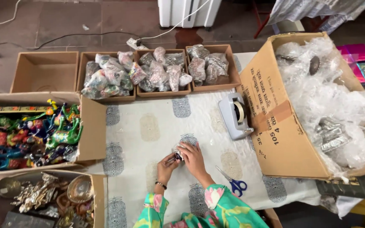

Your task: The person picks colorful decorative figurines from a box, wraps each one in bubble wrap by hand, and places the wrapped items into cardboard boxes on the table. They repeat this wrapping and packing cycle for several figurines across the episode.

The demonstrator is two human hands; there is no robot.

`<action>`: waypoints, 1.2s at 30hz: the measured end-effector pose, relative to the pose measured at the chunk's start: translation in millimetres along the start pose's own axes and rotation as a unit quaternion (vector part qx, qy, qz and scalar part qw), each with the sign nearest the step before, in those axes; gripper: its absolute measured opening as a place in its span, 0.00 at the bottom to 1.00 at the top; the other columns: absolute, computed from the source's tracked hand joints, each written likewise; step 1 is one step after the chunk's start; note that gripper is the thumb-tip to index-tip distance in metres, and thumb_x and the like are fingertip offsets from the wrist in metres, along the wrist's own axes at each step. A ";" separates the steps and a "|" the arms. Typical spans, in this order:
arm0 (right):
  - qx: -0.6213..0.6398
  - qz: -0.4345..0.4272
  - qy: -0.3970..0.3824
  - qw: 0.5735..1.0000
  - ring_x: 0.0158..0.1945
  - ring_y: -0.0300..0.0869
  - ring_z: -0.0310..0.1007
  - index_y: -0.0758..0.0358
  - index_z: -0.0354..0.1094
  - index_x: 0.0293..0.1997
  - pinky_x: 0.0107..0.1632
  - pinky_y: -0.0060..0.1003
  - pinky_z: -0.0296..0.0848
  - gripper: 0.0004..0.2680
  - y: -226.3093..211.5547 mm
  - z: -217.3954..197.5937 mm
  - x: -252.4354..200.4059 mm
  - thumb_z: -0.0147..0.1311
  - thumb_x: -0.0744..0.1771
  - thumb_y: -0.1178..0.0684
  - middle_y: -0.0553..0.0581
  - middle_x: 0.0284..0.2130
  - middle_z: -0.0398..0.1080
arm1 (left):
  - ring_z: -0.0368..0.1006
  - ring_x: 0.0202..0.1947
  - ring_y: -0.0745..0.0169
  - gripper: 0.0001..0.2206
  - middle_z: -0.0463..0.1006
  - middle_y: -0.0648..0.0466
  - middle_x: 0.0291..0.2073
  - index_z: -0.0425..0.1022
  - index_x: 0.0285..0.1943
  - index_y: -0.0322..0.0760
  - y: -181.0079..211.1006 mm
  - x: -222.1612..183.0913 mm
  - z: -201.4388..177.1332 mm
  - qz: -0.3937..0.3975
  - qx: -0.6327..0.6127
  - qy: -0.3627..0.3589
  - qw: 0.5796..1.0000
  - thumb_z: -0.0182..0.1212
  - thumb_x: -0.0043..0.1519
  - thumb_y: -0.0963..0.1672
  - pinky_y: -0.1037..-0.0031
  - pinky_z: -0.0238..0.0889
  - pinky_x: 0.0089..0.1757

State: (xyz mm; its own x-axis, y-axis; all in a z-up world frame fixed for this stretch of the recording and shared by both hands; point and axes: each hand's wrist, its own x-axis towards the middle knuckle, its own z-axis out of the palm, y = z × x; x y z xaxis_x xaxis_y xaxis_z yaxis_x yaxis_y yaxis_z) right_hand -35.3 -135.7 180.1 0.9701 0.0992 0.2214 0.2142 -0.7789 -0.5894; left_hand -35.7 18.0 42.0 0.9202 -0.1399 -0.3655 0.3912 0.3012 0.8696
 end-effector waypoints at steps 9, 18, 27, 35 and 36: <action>0.076 0.027 -0.003 0.997 0.57 0.50 0.73 0.56 0.75 0.53 0.64 0.47 0.66 0.12 18.5 0.2 12.7 0.52 0.66 0.61 0.54 0.54 0.75 | 0.79 0.45 0.63 0.25 0.81 0.47 0.51 0.73 0.63 0.25 -16.1 7.1 -8.7 -0.006 -0.014 -0.003 1.000 0.70 0.55 0.37 0.73 0.76 0.43; 0.000 0.035 0.015 0.999 0.61 0.53 0.67 0.55 0.63 0.64 0.62 0.49 0.65 0.18 -8.1 -15.3 -4.1 0.55 0.66 0.53 0.59 0.60 0.67 | 0.79 0.44 0.66 0.20 0.82 0.50 0.47 0.76 0.62 0.31 -10.8 5.0 -10.6 -0.008 -0.020 0.003 1.000 0.66 0.59 0.38 0.73 0.77 0.42; -0.048 -0.057 -0.064 0.995 0.69 0.54 0.59 0.56 0.58 0.70 0.69 0.52 0.57 0.29 17.8 -13.9 -6.7 0.66 0.60 0.51 0.60 0.68 0.58 | 0.81 0.47 0.59 0.18 0.83 0.48 0.48 0.78 0.59 0.28 8.6 -2.0 -5.8 -0.065 -0.041 0.001 0.997 0.63 0.64 0.45 0.69 0.79 0.45; 0.244 0.146 0.032 0.958 0.46 0.41 0.81 0.64 0.72 0.57 0.48 0.34 0.76 0.18 16.7 -10.2 0.9 0.66 0.62 0.52 0.56 0.45 0.79 | 0.80 0.55 0.58 0.25 0.81 0.47 0.57 0.73 0.64 0.33 23.4 -0.4 -4.9 -0.092 -0.054 -0.001 0.994 0.54 0.66 0.53 0.66 0.75 0.50; 0.277 0.211 0.040 0.936 0.38 0.38 0.75 0.66 0.75 0.54 0.41 0.32 0.73 0.16 30.8 3.9 -1.2 0.66 0.63 0.50 0.55 0.37 0.78 | 0.80 0.54 0.56 0.25 0.81 0.47 0.56 0.73 0.65 0.33 22.0 1.9 -3.9 -0.090 -0.054 0.011 0.994 0.55 0.66 0.53 0.65 0.76 0.49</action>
State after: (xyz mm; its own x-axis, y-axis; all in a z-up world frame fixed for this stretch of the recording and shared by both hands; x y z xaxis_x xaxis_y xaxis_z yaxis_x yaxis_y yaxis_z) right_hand -29.4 -157.4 158.7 0.9748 -0.2087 -0.0784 -0.1392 -0.2951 -0.9453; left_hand -25.3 28.1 59.1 0.8349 -0.1805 -0.5199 0.5473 0.3727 0.7494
